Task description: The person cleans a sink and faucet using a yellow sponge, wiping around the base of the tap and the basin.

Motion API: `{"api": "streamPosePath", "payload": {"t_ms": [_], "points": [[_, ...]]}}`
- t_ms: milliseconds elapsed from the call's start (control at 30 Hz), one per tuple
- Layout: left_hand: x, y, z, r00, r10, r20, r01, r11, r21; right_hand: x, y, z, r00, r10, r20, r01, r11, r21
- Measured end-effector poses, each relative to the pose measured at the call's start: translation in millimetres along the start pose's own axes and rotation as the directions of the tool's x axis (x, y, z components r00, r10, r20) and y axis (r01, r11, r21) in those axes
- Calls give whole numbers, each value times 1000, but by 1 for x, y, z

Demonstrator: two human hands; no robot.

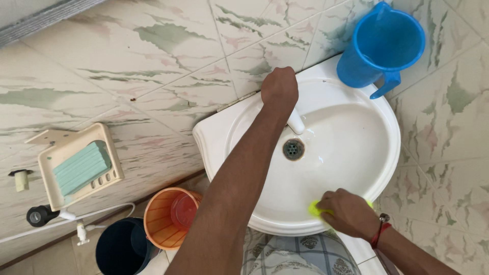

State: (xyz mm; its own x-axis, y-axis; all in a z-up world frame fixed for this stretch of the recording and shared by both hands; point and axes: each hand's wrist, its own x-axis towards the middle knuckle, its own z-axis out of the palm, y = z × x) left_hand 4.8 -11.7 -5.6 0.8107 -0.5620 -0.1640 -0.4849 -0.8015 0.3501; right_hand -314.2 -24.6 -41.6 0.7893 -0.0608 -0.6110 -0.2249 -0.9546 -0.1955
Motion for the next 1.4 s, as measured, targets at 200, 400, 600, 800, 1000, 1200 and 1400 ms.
{"api": "streamPosePath", "payload": {"t_ms": [200,400,600,800,1000,1200,1400], "points": [[4,-1,-1,1000,-18,-16,17,999,-26,14,-10,4,995,98,36,-101,991,92],[-1,-4,1,998,-2,-68,-1,999,-42,30,-39,9,991,-133,-4,123,901,417],[-1,-4,2,994,16,-105,-21,999,-41,40,-70,15,975,-209,-76,213,784,583],[-4,-2,-4,1000,-25,-3,25,999,-36,46,-81,22,997,-78,5,73,945,320],[-4,0,-5,999,-30,-27,29,999,-43,71,-67,32,995,-93,41,54,828,558],[-7,-2,-1,998,5,-56,-6,1000,-29,88,-65,34,980,-200,-16,148,664,733],[-3,-1,0,999,-7,-49,5,1000,-26,99,-86,29,983,-179,-47,160,689,707]]}}
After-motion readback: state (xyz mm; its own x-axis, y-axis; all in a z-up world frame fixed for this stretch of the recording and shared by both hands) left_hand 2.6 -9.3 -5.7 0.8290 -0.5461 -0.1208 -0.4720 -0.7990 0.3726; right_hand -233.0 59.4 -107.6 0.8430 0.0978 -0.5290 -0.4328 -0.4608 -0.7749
